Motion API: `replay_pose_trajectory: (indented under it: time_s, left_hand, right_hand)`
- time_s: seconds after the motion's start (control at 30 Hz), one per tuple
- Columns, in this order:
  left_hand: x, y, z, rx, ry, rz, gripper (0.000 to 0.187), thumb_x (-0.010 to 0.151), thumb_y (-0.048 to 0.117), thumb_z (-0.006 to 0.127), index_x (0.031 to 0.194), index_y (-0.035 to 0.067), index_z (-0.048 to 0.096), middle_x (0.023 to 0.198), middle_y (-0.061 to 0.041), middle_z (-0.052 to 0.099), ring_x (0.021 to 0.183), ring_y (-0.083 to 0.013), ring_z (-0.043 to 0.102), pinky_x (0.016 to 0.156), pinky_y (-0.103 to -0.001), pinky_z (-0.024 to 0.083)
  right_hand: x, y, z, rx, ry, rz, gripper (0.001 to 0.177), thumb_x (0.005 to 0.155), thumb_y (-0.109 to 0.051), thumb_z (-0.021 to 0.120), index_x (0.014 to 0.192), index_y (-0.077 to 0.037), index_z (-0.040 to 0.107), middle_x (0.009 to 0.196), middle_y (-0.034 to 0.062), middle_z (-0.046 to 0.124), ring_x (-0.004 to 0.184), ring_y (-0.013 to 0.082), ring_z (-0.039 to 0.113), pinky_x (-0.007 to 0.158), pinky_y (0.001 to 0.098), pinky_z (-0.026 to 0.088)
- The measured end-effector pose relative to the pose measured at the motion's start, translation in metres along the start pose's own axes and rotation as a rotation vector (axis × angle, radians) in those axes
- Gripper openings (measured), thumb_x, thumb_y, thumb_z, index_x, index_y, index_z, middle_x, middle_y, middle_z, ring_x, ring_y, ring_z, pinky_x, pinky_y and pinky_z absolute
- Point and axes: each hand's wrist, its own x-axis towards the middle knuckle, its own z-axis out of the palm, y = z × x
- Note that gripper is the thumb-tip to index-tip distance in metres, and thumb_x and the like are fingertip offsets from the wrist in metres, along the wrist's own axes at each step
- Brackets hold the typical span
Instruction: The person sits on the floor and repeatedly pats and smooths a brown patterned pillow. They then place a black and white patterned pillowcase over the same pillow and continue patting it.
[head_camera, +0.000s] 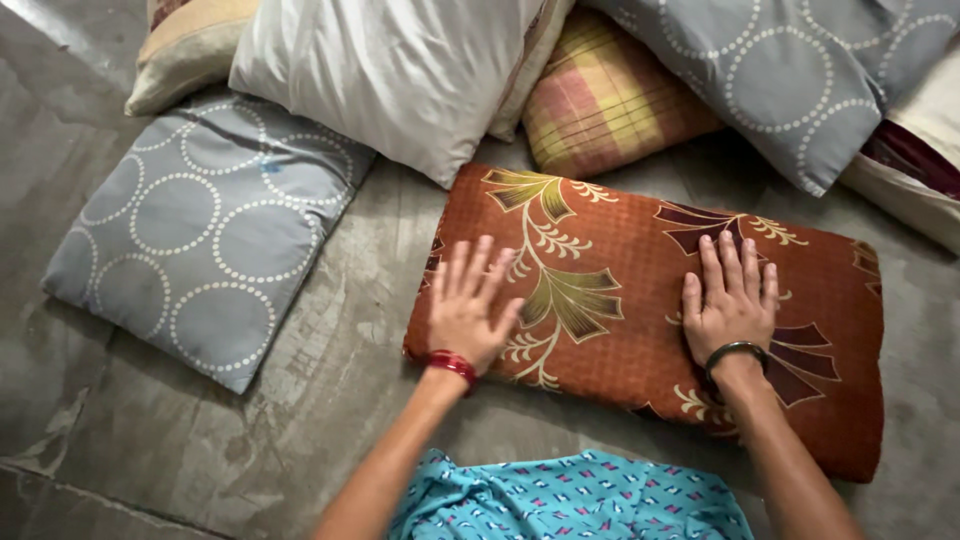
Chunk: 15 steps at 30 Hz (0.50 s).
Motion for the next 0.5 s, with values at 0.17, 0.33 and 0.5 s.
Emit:
replay_pose_trajectory:
  time_s: [0.17,0.33,0.5]
  left_hand:
    - [-0.007,-0.064,0.006,-0.217,-0.11,-0.161,0.07,0.1,0.054,0.047,0.161,0.02,0.035,0.17,-0.009,0.027,0.157,-0.0294,0.021,0.127,-0.046,0.015]
    - [0.024,-0.07,0.016,-0.148,0.086,-0.177,0.074,0.107,0.048,0.045,0.16,-0.003,0.032,0.168,-0.023,0.028,0.158,-0.0374,0.023,0.128,-0.049,0.019]
    - [0.067,0.063,0.054,-0.34,0.303,0.164,0.071,0.096,0.042,0.064,0.15,-0.002,0.05,0.157,-0.025,0.046,0.15,-0.0406,0.038,0.125,-0.052,0.027]
  right_hand:
    - [0.0,0.003,0.003,-0.009,-0.002,0.003,0.056,0.109,-0.04,0.039,0.159,-0.016,0.045,0.167,0.0093,0.039,0.157,0.0299,0.028,0.129,0.0508,0.013]
    - [-0.001,0.007,0.006,-0.017,-0.004,-0.001,0.056,0.11,-0.04,0.038,0.159,-0.015,0.044,0.168,0.0086,0.038,0.158,0.0293,0.026,0.129,0.0505,0.012]
    - [-0.001,0.007,0.005,-0.021,-0.016,-0.012,0.056,0.11,-0.039,0.037,0.16,-0.016,0.044,0.168,0.0086,0.037,0.159,0.0283,0.026,0.13,0.0508,0.012]
